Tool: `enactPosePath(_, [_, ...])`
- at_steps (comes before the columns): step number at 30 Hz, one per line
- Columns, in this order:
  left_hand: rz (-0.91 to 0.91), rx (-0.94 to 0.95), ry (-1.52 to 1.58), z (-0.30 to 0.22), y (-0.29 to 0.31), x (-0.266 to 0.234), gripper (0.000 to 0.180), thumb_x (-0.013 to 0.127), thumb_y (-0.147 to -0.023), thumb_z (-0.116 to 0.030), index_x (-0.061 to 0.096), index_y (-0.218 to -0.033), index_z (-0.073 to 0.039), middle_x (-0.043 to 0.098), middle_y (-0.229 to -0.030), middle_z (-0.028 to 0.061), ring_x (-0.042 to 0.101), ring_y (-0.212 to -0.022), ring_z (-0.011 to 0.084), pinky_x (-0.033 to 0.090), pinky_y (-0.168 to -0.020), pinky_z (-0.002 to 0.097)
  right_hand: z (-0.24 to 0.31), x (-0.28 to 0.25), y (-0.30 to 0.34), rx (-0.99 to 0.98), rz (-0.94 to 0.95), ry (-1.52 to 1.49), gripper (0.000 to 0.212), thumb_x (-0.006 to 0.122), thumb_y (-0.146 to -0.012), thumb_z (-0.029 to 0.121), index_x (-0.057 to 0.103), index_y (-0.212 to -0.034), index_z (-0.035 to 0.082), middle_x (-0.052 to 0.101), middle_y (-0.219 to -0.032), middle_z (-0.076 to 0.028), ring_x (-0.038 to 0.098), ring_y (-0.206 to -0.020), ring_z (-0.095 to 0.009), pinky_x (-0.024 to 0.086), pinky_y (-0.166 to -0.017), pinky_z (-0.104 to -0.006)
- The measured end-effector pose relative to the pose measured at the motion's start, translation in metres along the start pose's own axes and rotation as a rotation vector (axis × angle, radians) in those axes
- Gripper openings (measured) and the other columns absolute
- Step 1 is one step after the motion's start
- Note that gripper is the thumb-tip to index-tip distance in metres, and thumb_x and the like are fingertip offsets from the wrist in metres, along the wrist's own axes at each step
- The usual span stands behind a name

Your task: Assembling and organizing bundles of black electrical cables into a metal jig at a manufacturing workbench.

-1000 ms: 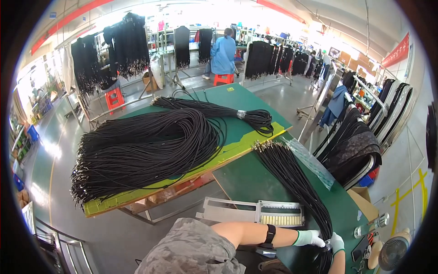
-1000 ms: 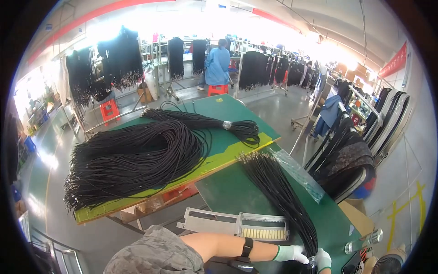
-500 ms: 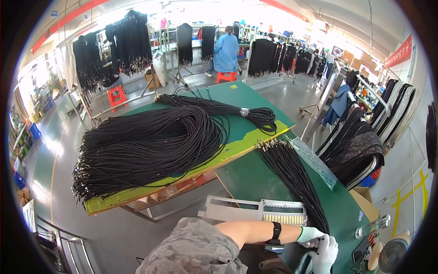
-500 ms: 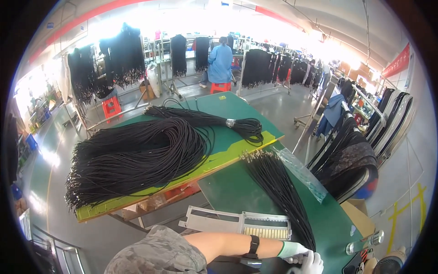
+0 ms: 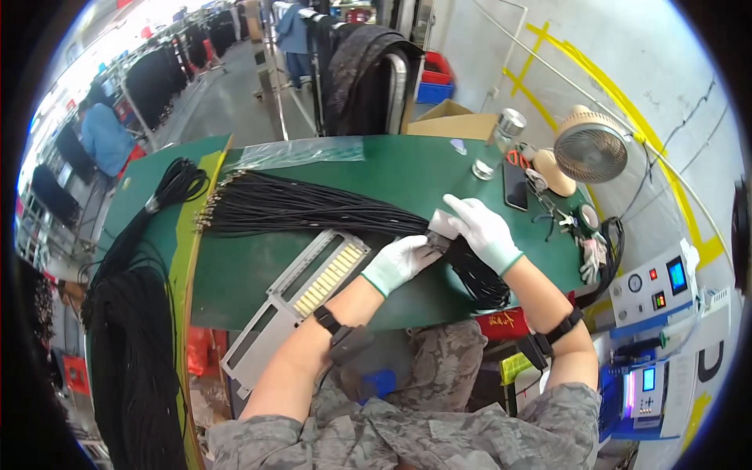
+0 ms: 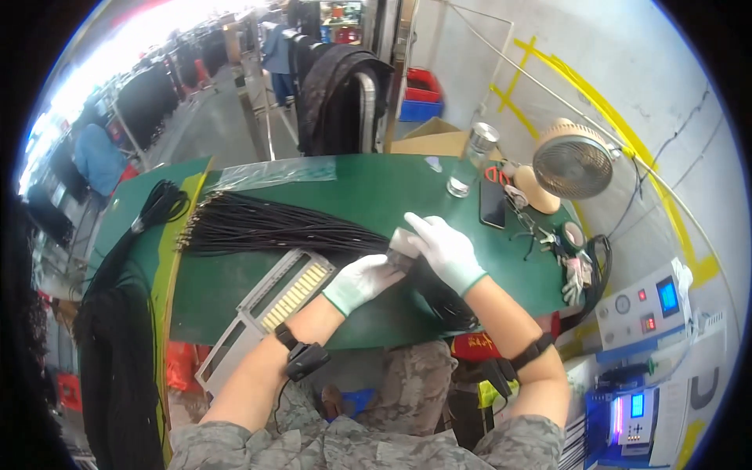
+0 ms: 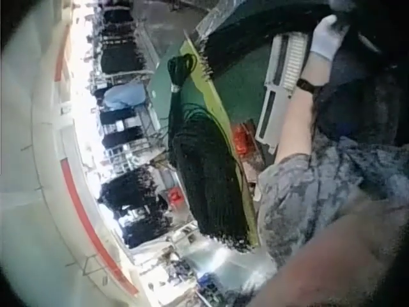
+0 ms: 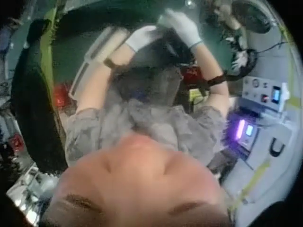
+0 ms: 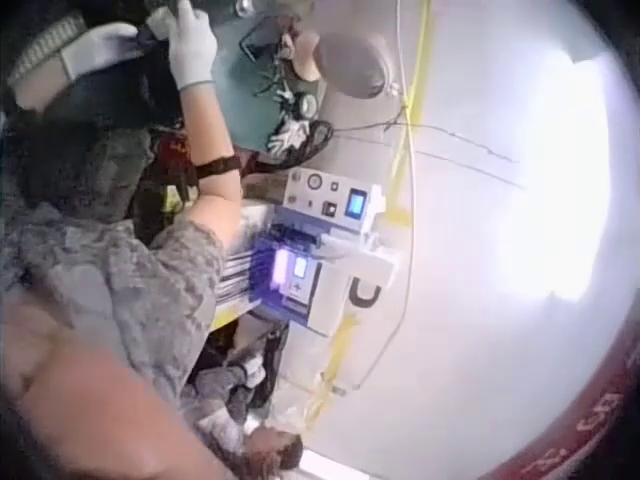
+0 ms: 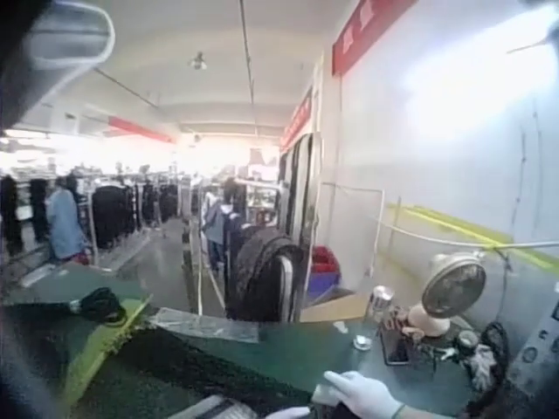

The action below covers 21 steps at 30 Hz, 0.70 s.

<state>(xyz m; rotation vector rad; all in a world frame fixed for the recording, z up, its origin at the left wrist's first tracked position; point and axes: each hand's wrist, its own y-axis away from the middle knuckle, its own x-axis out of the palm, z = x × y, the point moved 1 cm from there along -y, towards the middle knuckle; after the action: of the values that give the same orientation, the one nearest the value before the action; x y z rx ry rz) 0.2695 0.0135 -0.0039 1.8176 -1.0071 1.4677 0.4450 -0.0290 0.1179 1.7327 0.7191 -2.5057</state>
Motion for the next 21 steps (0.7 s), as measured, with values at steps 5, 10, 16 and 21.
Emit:
enactPosePath(5, [0.045, 0.221, -0.264, 0.016, 0.012, -0.001, 0.055, 0.056, -0.083, 0.006, 0.042, -0.135, -0.004, 0.05, -0.134, 0.0133, 0.052, -0.118, 0.0292, 0.041, -0.103, 0.044, -0.032, 0.036, -0.018, 0.077, -0.003, 0.171, 0.027, 0.056, -0.088, 0.021, 0.055, -0.112, 0.008, 0.059, -0.108, -0.017, 0.064, -0.086, -0.033, 0.052, -0.074, -0.0413])
enactPosePath(10, [-0.003, 0.496, -0.618, 0.026, 0.002, -0.006, 0.061, 0.062, -0.075, 0.012, 0.046, -0.131, -0.006, 0.054, -0.125, 0.0098, 0.054, -0.113, 0.025, 0.045, -0.097, 0.037, -0.047, 0.068, -0.029, 0.214, 0.566, 0.302, 0.021, 0.053, -0.086, 0.017, 0.063, -0.098, 0.004, 0.068, -0.098, -0.019, 0.066, -0.09, -0.037, 0.052, -0.08, -0.0424])
enactPosePath(16, [0.102, 0.074, -0.25, -0.015, -0.023, -0.031, 0.031, 0.061, -0.081, -0.001, 0.058, -0.111, -0.007, 0.062, -0.103, 0.0081, 0.06, -0.095, 0.0188, 0.048, -0.086, 0.0323, 0.0, 0.033, -0.049, 0.081, 0.724, 0.322, 0.025, 0.054, -0.088, 0.022, 0.065, -0.1, 0.003, 0.068, -0.099, -0.018, 0.066, -0.092, -0.036, 0.052, -0.081, -0.0425])
enactPosePath(21, [-0.13, 0.186, -1.28, -0.006, -0.01, 0.002, 0.021, 0.058, -0.089, -0.025, 0.062, -0.098, -0.007, 0.064, -0.083, 0.0065, 0.061, -0.071, 0.0152, 0.049, -0.062, 0.0275, 0.003, 0.032, -0.003, 0.086, 0.234, -0.181, 0.053, 0.06, -0.085, 0.051, 0.058, -0.112, 0.006, 0.068, -0.096, -0.018, 0.067, -0.084, -0.034, 0.052, -0.077, -0.0421])
